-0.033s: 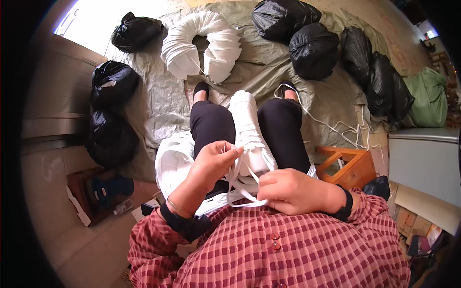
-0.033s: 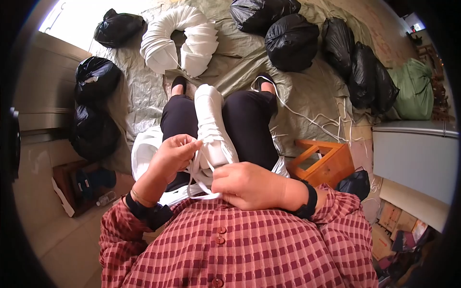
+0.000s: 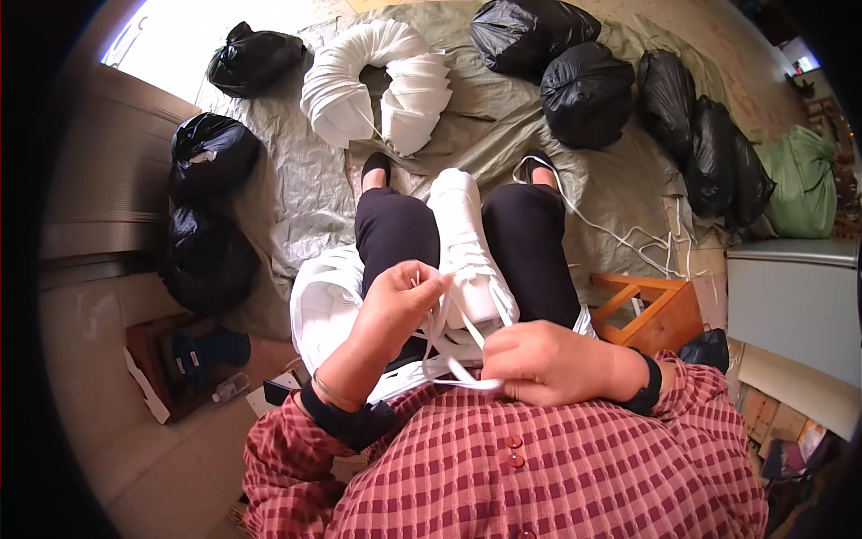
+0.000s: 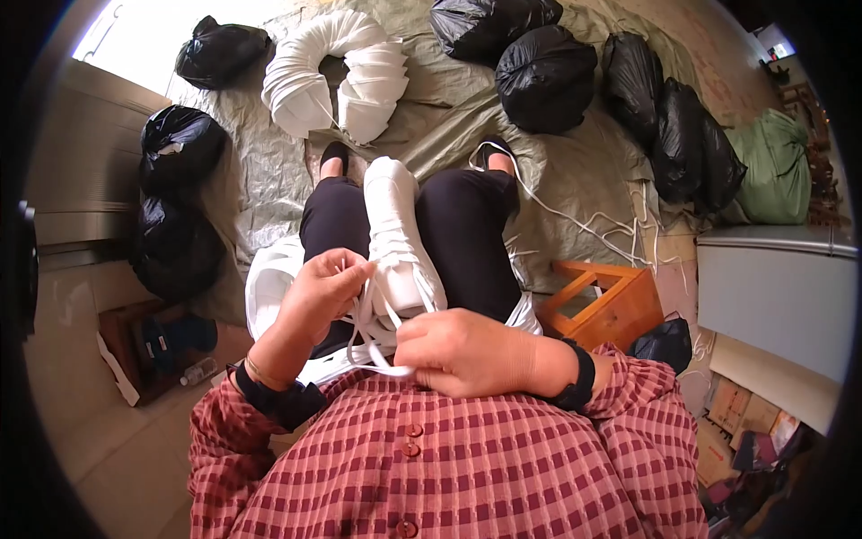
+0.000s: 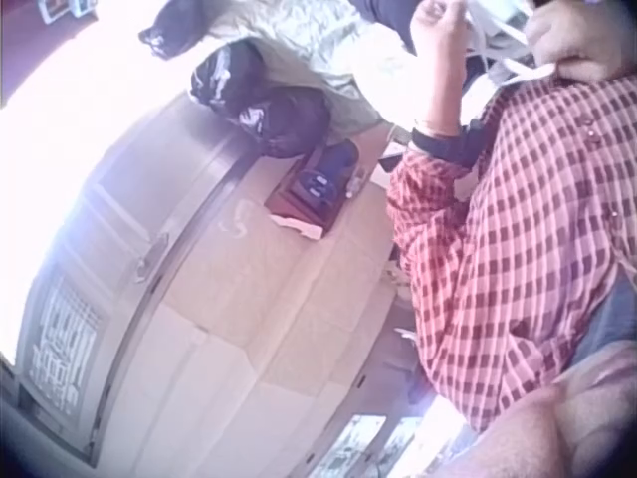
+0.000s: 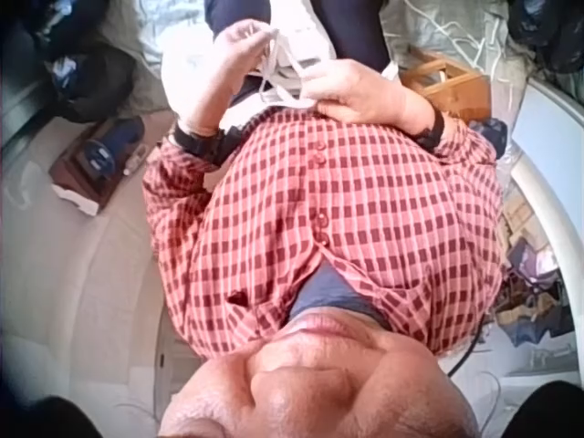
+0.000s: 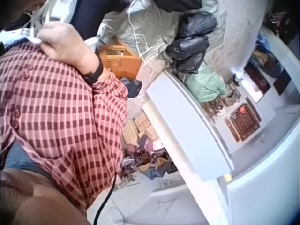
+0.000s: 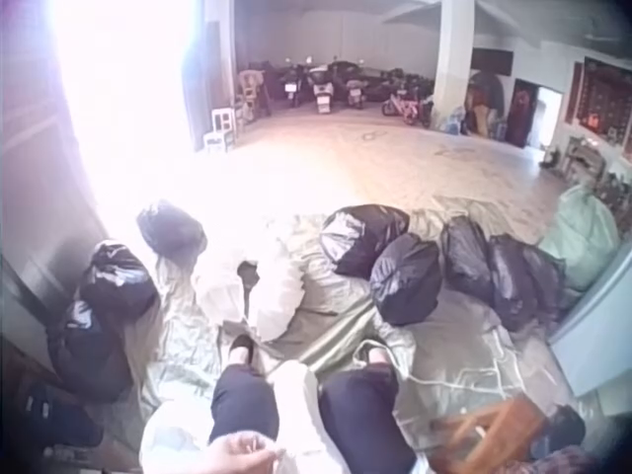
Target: The recorder is lacing a white shoe while sitting.
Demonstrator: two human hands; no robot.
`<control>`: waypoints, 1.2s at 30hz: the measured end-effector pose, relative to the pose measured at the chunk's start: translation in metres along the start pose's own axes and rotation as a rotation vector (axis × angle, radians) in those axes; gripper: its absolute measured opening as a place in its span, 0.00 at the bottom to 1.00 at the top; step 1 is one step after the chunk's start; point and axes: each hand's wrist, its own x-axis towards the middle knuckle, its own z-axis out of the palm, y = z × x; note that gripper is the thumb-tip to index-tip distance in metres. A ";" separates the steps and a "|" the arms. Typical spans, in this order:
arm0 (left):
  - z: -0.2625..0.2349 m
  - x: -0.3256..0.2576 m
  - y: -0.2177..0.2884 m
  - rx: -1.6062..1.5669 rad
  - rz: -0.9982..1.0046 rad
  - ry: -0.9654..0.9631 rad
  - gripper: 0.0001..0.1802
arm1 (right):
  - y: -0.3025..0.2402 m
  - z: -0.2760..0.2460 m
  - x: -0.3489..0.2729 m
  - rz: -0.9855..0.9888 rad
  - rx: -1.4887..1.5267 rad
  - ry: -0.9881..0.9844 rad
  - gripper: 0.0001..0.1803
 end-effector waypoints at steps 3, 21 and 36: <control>0.004 0.000 -0.009 0.296 0.511 0.361 0.07 | -0.013 -0.006 0.007 -0.028 0.144 -0.006 0.09; 0.030 -0.042 -0.005 1.293 0.929 -0.164 0.18 | 0.035 -0.020 0.010 0.575 0.102 0.559 0.08; 0.037 -0.031 0.000 1.413 1.085 -0.033 0.20 | 0.051 -0.032 0.029 0.321 -0.376 0.511 0.07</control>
